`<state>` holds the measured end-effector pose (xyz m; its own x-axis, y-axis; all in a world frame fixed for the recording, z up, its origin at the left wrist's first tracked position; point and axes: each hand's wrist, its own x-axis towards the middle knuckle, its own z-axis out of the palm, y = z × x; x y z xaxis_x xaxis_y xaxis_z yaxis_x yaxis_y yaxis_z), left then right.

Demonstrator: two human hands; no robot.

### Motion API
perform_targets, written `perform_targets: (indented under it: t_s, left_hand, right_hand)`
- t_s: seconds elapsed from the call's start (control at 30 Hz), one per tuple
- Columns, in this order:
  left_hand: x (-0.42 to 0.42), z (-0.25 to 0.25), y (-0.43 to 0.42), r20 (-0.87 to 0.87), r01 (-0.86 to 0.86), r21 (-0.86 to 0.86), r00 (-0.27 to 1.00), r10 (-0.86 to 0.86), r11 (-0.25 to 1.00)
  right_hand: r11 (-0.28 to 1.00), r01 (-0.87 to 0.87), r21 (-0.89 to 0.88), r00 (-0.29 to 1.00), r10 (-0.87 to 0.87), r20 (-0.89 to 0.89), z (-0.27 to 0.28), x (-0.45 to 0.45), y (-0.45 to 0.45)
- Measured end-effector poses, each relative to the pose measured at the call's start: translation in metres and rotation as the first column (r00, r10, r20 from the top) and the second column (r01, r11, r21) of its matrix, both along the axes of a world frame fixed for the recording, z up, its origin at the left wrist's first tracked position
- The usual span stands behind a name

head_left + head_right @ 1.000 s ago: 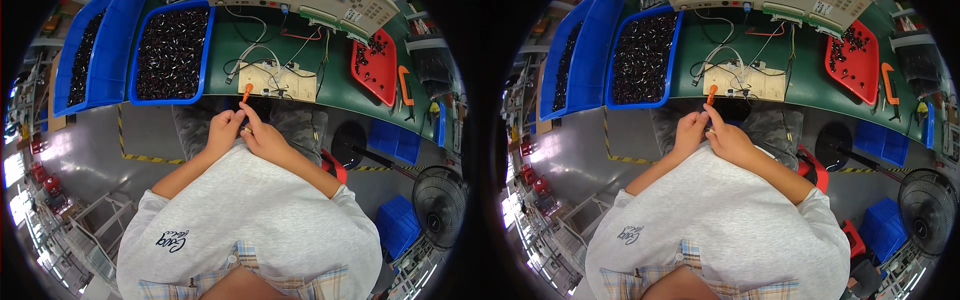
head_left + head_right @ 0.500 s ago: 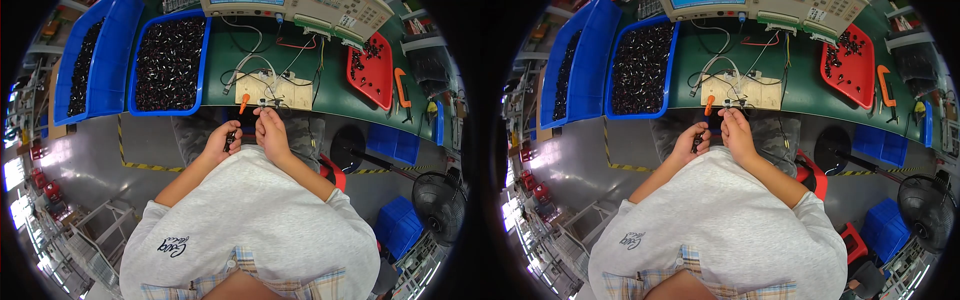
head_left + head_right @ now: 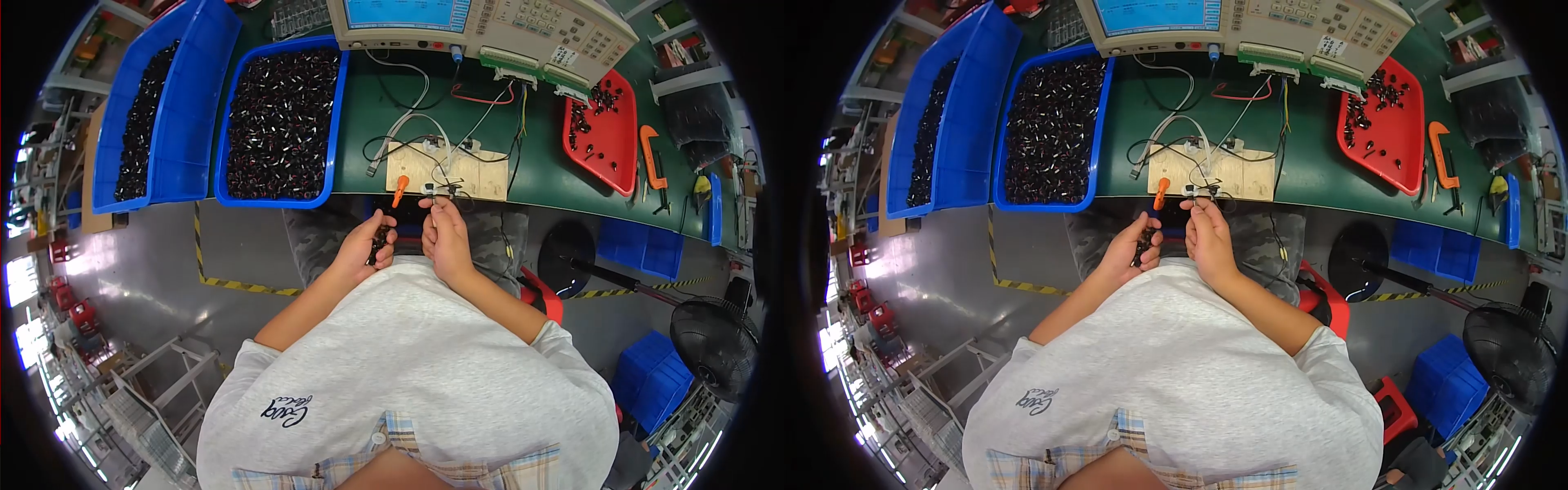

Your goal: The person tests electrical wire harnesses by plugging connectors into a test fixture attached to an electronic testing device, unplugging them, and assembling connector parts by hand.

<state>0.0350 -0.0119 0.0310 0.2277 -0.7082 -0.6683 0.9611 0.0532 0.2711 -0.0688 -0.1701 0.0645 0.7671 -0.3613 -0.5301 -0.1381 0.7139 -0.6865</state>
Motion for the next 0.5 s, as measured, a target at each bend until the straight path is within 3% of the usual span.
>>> perform_targets:
  t_s: [0.2,0.4,0.5]
  left_hand:
    - [0.002,-0.005,0.001,0.002,0.008,-0.005,1.000,-0.008,1.000]
    - [0.000,0.003,-0.001,0.066,0.016,0.035,0.998,-0.018,0.999]
    - [-0.003,-0.002,0.000,0.048,-0.012,0.015,0.999,0.011,1.000]
  right_hand:
    - [1.000,-0.019,-0.009,1.000,0.019,0.005,-0.001,0.002,0.001]
    - [0.991,0.002,0.133,1.000,-0.002,0.003,0.001,0.005,0.000]
    - [0.959,0.011,0.284,1.000,-0.006,-0.018,0.011,0.007,-0.004]
